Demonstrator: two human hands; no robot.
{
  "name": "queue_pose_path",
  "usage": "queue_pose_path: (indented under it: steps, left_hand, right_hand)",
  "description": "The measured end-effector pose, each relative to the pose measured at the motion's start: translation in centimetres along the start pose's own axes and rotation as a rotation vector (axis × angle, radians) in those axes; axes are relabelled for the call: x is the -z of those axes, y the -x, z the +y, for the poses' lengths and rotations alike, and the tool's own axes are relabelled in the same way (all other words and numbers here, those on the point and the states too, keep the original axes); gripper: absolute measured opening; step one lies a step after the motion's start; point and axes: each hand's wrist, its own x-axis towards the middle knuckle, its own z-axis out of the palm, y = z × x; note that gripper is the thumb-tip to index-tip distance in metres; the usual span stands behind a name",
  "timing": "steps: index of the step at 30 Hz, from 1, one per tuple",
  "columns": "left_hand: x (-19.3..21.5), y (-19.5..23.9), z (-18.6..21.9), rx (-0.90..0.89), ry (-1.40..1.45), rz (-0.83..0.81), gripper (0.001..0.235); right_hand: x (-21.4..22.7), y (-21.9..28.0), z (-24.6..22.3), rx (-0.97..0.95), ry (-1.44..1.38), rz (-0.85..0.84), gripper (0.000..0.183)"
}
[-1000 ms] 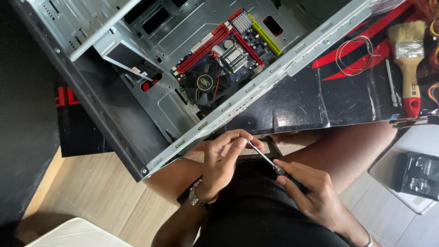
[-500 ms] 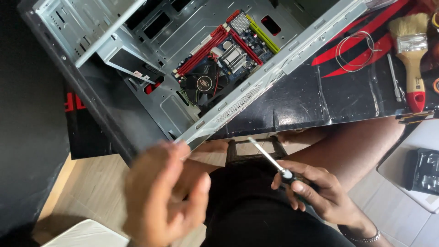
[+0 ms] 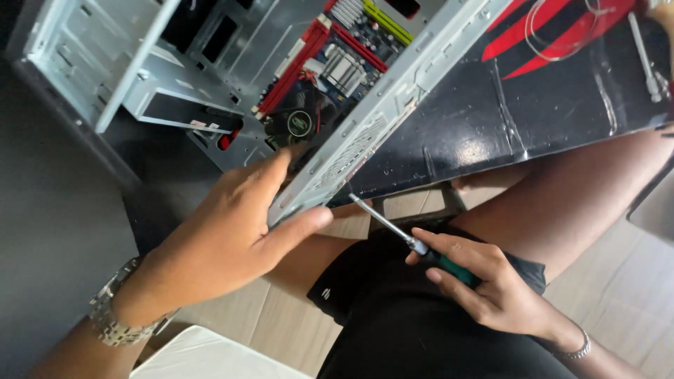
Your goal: The person places a motherboard into an open computer case, aligns it with the mounting points, and secures it using a screwdriver. They then install a power supply unit into the case and continue to fasten components with screws.
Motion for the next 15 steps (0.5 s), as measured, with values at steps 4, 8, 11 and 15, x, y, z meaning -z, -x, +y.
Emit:
queue_pose_path:
  steps: [4, 8, 11, 15]
  left_hand:
    - [-0.6, 0.3, -1.4, 0.213, -0.136, -0.050, 0.042]
    - [-0.7, 0.2, -1.6, 0.225, -0.123, -0.054, 0.040]
    - [-0.5, 0.1, -1.4, 0.250, -0.120, -0.076, 0.044]
    - [0.3, -0.2, -0.3, 0.276, 0.176, -0.156, 0.060]
  right_hand:
    - [-0.4, -0.2, 0.2, 0.014, -0.021, -0.013, 0.050]
    - [-0.5, -0.4, 0.2, 0.030, -0.002, 0.005, 0.050]
    - [-0.5, -0.8, -0.1, 0.031, 0.017, 0.027, 0.049]
    - [-0.7, -0.9, -0.2, 0.071, 0.042, 0.038, 0.048]
